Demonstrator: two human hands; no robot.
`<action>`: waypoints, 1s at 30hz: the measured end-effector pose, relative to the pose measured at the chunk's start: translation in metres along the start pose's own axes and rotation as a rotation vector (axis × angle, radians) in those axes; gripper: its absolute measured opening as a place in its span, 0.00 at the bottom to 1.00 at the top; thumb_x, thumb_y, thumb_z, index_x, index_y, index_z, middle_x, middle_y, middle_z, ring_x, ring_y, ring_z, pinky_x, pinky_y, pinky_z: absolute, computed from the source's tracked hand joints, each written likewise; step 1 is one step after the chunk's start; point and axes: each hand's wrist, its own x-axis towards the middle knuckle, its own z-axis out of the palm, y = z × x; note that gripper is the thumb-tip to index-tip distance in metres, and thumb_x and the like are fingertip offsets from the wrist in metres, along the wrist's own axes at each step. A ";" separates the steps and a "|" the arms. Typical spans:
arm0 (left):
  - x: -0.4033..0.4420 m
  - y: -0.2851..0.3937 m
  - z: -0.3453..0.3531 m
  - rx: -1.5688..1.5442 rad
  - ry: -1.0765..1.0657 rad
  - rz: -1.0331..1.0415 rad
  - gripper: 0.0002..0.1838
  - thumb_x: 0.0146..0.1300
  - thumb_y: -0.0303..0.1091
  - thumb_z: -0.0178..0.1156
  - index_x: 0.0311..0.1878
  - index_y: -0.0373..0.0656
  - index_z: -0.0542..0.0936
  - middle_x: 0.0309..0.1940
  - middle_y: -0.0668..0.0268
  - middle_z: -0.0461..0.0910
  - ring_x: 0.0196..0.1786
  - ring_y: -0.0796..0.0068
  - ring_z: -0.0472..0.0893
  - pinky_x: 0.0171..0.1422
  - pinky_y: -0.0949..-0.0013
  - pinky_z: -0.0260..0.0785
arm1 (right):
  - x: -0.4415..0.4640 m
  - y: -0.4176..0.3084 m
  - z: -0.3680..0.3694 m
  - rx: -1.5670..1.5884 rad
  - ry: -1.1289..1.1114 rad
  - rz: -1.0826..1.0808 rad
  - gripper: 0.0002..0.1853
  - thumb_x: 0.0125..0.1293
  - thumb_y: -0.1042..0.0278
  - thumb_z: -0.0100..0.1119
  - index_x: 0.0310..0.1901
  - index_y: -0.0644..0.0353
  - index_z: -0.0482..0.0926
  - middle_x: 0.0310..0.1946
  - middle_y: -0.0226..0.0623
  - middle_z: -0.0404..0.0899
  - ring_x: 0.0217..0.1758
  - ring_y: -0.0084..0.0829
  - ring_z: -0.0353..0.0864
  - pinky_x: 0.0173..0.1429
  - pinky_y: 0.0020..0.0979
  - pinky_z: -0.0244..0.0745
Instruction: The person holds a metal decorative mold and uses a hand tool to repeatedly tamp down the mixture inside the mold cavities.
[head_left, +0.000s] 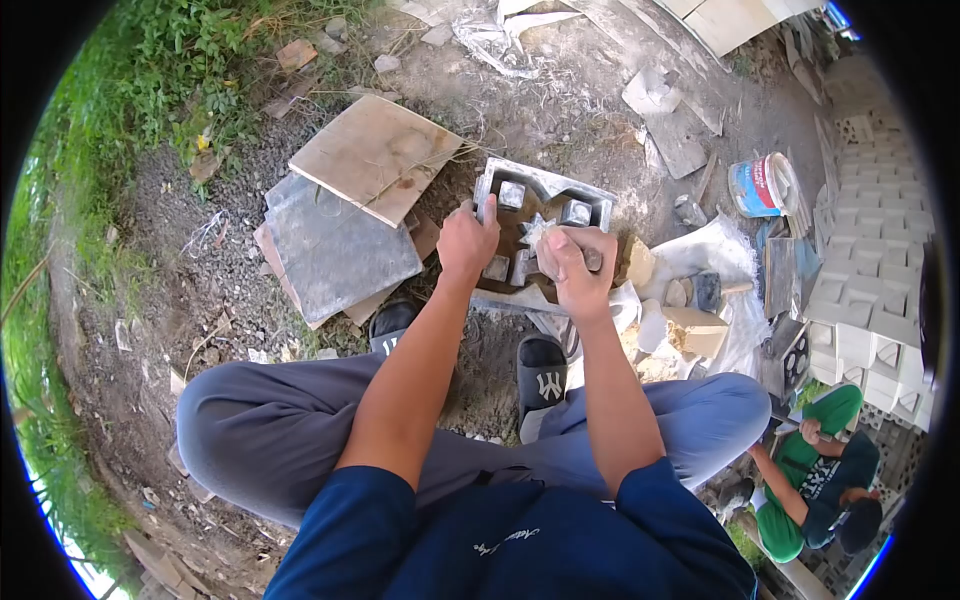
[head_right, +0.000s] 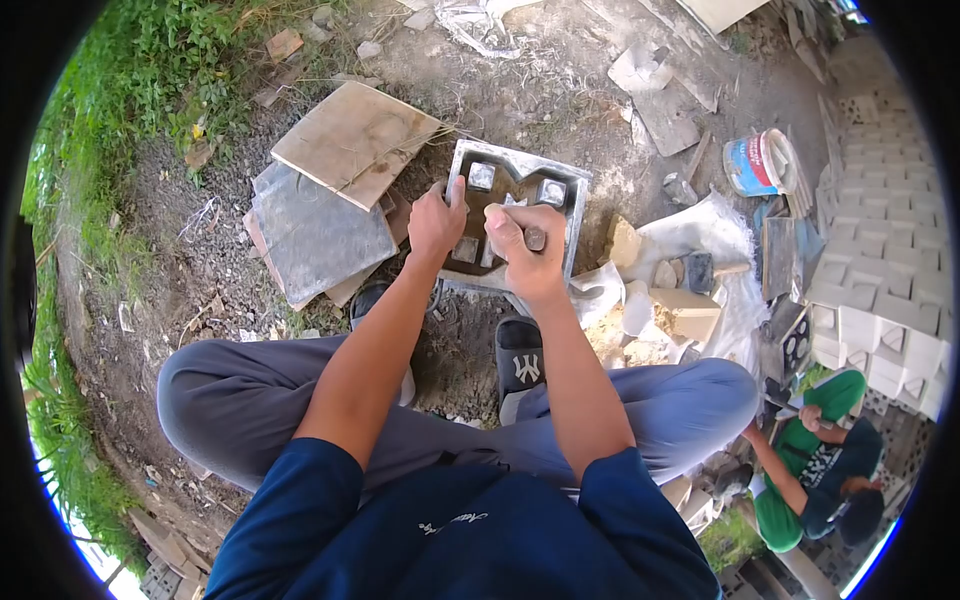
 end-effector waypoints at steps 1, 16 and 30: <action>0.001 0.002 -0.002 0.001 0.004 0.003 0.31 0.74 0.61 0.49 0.45 0.36 0.82 0.42 0.43 0.85 0.48 0.39 0.84 0.54 0.45 0.76 | 0.006 -0.008 -0.004 0.002 -0.001 -0.004 0.10 0.70 0.75 0.63 0.30 0.68 0.76 0.14 0.29 0.67 0.17 0.19 0.60 0.23 0.27 0.56; -0.004 -0.001 0.002 0.015 0.029 0.008 0.32 0.74 0.61 0.48 0.45 0.35 0.82 0.44 0.43 0.85 0.48 0.39 0.84 0.55 0.44 0.76 | 0.010 -0.037 0.016 -0.169 -0.132 0.083 0.25 0.74 0.68 0.61 0.18 0.67 0.67 0.13 0.24 0.63 0.17 0.17 0.56 0.23 0.28 0.51; 0.000 0.004 0.002 0.035 0.024 0.024 0.33 0.74 0.61 0.48 0.45 0.35 0.82 0.42 0.42 0.85 0.49 0.39 0.84 0.54 0.44 0.77 | 0.012 0.009 -0.005 -0.120 -0.165 0.030 0.18 0.72 0.71 0.61 0.23 0.68 0.75 0.15 0.27 0.68 0.18 0.17 0.60 0.23 0.26 0.53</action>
